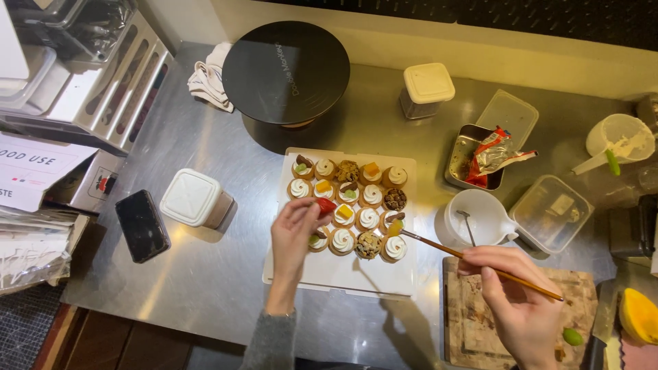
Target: The person decorates small pastries on a tray by placing strawberries on top. They use a small brush to apply a clear glaze to each strawberry before positioning it on a pastry. The person also slices a strawberry on a cutting board and continues glazing and placing strawberries on the pastries.
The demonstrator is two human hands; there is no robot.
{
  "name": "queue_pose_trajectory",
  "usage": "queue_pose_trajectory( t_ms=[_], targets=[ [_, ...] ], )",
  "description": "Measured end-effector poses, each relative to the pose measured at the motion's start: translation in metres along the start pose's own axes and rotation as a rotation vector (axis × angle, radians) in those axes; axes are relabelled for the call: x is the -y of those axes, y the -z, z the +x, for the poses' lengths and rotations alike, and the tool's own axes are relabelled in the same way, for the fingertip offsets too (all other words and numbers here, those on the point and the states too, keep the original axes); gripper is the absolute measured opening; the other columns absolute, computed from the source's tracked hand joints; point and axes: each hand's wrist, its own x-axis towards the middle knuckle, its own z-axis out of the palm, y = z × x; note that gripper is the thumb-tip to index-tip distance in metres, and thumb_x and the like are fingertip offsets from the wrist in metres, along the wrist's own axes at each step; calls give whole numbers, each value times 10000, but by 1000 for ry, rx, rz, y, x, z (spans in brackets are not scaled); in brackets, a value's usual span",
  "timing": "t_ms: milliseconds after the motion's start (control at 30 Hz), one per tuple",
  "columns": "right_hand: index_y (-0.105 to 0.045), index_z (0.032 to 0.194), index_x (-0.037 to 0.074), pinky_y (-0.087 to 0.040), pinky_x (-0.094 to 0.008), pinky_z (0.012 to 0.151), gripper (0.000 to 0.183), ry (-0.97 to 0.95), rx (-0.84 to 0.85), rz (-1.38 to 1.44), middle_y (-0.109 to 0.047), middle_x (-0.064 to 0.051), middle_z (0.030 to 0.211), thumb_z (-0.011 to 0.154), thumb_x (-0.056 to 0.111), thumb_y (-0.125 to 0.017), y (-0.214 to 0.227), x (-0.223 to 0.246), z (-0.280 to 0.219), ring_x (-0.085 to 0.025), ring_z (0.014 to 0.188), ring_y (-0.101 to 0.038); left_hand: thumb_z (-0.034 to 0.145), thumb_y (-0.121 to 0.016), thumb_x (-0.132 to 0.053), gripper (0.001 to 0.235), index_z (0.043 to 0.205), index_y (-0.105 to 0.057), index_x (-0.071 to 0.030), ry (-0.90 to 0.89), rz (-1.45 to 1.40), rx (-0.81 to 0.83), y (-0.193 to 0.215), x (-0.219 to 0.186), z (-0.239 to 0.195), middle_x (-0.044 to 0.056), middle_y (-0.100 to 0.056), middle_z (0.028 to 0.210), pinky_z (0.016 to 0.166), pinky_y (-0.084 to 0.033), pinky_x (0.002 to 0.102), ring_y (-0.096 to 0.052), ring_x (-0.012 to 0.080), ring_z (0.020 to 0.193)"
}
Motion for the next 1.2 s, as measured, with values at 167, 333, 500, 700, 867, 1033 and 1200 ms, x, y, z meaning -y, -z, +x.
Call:
queue_pose_trajectory(
  t_ms=[167,333,500,700,867,1033,1200],
  targets=[
    [-777,1182,-119,-788,-432,940,217,-70,-94,46,-779,-290,1196,1148,14,-609,-9,-34,-11,-355,987,-818,1035,-833,-187,273,1274,-759,-80,-65,233,-90,37,-31,72,177,-825,1277,873,-720,312,-909,314,972],
    [-754,1213,-127,-752,-416,977,206,-82,-113,45,-757,-295,1223,1178,1,-597,-16,-49,-10,-353,934,-829,967,-898,-274,374,1289,-748,-154,-19,519,-74,54,-23,118,157,-866,1292,728,-740,333,-880,228,963],
    [-725,1230,-169,-740,-458,1003,192,-162,-194,85,-748,-324,1230,1192,-33,-595,-25,-49,-5,-396,969,-810,1042,-815,-254,349,1375,-769,-159,197,127,-27,59,-12,125,232,-894,1298,883,-669,302,-879,267,982],
    [-714,1244,-164,-738,-451,994,210,-131,-201,119,-744,-328,1231,1207,6,-597,-29,-62,-2,-396,953,-810,1115,-719,-189,281,1341,-671,-29,165,-216,37,58,-6,114,244,-810,1296,1022,-692,376,-801,329,1133],
    [-702,1280,-185,-723,-451,1004,231,-144,-232,127,-738,-341,1255,1226,15,-598,-30,-64,-5,-411,967,-795,1057,-785,-195,278,1265,-701,-32,95,-203,55,59,-15,107,290,-840,1400,998,-690,303,-839,260,1090],
    [-689,1307,-212,-713,-457,1025,226,-161,-252,130,-726,-358,1265,1252,-17,-589,-25,-75,-11,-445,987,-794,954,-922,-146,317,1227,-801,-37,8,61,-87,58,-37,99,203,-900,1099,961,-717,283,-897,258,1028],
    [-669,1291,-230,-723,-474,1023,219,-114,-270,154,-714,-379,1292,1266,-37,-569,-25,-90,-16,-467,982,-778,1004,-792,-467,651,1543,-587,-166,52,449,-124,71,-50,98,49,-826,1247,843,-620,298,-870,186,1085]
  ],
)
